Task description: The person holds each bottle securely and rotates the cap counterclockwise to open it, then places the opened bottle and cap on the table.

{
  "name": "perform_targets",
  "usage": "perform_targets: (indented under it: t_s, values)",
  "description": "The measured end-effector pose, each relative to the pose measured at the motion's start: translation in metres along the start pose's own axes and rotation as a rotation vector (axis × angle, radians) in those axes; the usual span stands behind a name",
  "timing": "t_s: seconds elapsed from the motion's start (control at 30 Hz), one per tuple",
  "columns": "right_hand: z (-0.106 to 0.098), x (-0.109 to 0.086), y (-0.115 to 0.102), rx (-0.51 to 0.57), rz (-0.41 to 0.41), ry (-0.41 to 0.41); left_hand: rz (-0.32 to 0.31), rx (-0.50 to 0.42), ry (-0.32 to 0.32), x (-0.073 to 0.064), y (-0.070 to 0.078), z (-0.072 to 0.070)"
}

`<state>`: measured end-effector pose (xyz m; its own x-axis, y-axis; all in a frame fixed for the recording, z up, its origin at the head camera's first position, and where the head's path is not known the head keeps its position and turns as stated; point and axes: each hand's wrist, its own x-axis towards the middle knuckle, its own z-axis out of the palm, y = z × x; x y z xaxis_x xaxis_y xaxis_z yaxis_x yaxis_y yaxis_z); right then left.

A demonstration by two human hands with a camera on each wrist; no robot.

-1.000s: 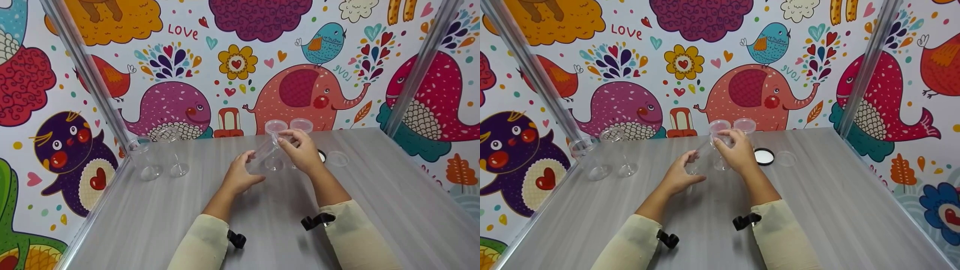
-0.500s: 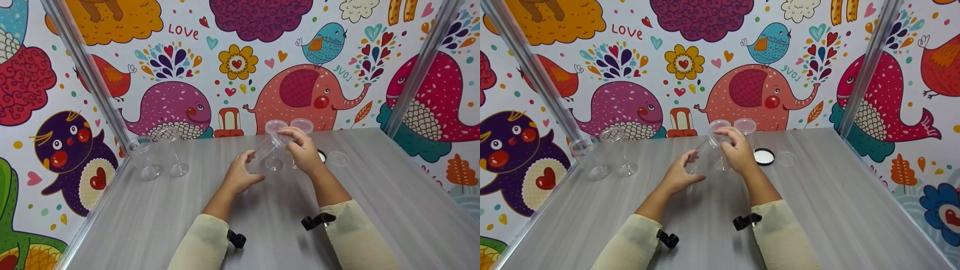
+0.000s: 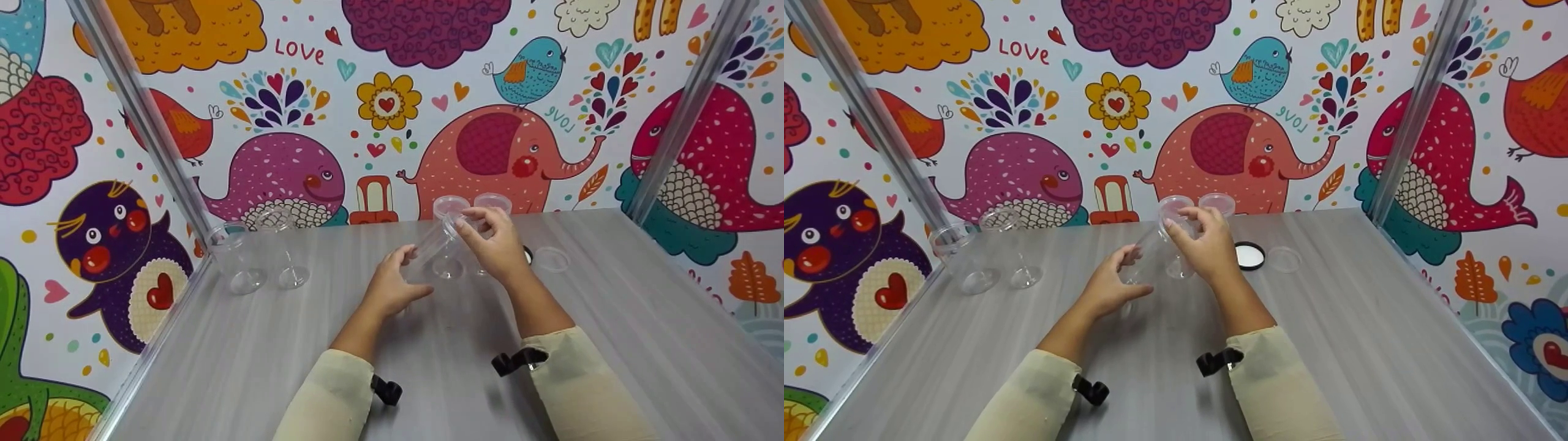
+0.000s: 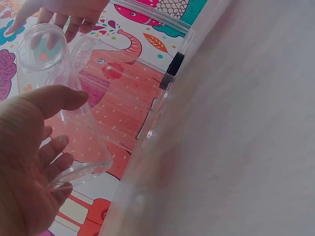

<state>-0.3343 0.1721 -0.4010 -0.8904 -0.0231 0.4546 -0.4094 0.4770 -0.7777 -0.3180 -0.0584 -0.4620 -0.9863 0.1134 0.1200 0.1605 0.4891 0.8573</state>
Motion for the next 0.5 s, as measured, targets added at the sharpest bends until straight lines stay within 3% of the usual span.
perform_targets:
  t_s: [0.2, 0.5]
  values:
    - [0.0034, 0.0007, -0.0001, -0.048, 0.033, -0.033, 0.01, 0.003, -0.002, 0.0004, 0.0004, 0.0005]
    - [0.0033, -0.0003, -0.0002, -0.006, -0.022, -0.044, 0.035, 0.015, -0.002, 0.0009, -0.0018, 0.0003]
